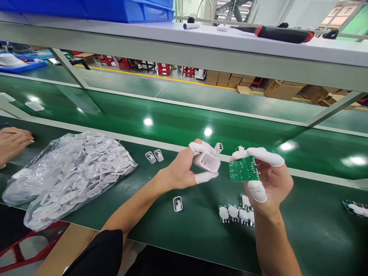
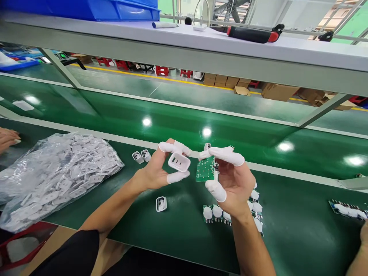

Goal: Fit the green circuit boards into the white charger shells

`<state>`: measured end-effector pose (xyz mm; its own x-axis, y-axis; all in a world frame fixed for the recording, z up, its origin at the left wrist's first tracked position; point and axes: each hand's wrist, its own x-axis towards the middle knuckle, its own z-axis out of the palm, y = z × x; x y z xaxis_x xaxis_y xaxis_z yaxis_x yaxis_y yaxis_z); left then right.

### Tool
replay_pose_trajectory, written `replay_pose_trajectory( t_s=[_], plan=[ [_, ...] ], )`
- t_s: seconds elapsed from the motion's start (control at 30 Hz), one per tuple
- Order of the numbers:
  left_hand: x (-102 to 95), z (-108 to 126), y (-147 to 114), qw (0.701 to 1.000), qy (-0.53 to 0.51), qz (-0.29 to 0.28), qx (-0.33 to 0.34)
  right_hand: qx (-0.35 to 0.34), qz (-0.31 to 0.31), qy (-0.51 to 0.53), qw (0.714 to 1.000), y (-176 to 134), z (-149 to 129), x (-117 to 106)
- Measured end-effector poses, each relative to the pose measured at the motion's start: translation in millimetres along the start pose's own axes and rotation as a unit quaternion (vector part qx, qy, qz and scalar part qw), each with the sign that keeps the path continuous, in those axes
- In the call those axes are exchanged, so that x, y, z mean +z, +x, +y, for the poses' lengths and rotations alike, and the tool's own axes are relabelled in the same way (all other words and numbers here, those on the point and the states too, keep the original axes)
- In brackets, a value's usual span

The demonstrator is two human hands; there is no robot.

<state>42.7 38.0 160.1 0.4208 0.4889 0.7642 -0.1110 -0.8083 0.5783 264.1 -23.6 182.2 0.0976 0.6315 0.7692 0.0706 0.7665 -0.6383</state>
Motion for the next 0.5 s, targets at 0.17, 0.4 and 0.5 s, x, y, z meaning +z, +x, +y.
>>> replay_pose_trajectory(
  t_s=[0.17, 0.4, 0.5],
  plan=[
    [18.1, -12.4, -8.1, 0.995, -0.030, 0.097, 0.000, -0.024, 0.000, 0.003, 1.000, 0.0, -4.1, 10.4],
    [10.8, -9.1, -4.8, 0.990, 0.111, 0.078, 0.041, -0.073, -0.037, -0.044, 0.996, -10.3, 3.8, 16.0],
    [10.7, -6.1, -3.9, 0.989, 0.125, 0.069, 0.044, -0.090, -0.028, -0.064, 0.994, -13.8, 5.6, 17.0]
  ],
)
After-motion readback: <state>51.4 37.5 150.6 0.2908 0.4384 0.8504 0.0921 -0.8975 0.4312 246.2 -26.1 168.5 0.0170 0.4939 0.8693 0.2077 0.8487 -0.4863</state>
